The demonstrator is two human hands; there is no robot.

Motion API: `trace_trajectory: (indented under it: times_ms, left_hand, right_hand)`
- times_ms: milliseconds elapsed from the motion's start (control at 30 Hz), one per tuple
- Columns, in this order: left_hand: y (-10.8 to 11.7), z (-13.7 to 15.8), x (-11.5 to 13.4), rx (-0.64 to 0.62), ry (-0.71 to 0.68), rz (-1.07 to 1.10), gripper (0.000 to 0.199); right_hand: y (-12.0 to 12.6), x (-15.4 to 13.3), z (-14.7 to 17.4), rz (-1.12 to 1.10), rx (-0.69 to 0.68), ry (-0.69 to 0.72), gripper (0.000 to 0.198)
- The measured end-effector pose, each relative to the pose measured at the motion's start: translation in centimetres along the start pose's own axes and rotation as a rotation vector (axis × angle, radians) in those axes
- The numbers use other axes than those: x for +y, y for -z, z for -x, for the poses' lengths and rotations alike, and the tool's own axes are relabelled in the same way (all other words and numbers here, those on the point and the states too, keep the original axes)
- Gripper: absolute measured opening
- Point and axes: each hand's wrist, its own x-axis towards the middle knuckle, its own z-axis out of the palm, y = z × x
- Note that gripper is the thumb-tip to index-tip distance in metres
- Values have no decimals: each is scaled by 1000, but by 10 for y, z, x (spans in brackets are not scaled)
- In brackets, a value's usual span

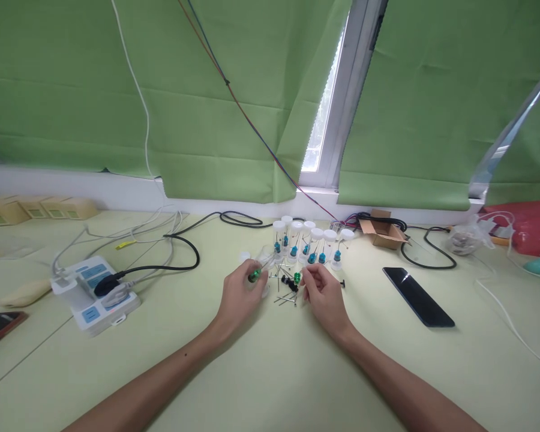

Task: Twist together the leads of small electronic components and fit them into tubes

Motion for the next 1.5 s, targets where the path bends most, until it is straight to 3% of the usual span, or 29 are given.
trace_trajectory:
  times_ms: [300, 600, 933, 1167, 1500]
  left_hand:
    - [-7, -4, -16, -31, 239, 106, 25]
    - [-12, 4, -9, -87, 328, 317, 30]
    - [-15, 10, 2, -105, 402, 565, 31]
    - [-15, 12, 3, -65, 362, 483, 28]
    - [-17, 13, 3, -105, 400, 621, 29]
  right_hand:
    - [-2, 3, 2, 85, -20, 31, 18]
    - [-4, -1, 3, 273, -90, 138, 8]
    - [-9, 1, 11, 452, -351, 279, 38]
    - [-15, -1, 13, 500, -400, 331, 38]
    - [-18, -1, 15, 526, -407, 368, 39]
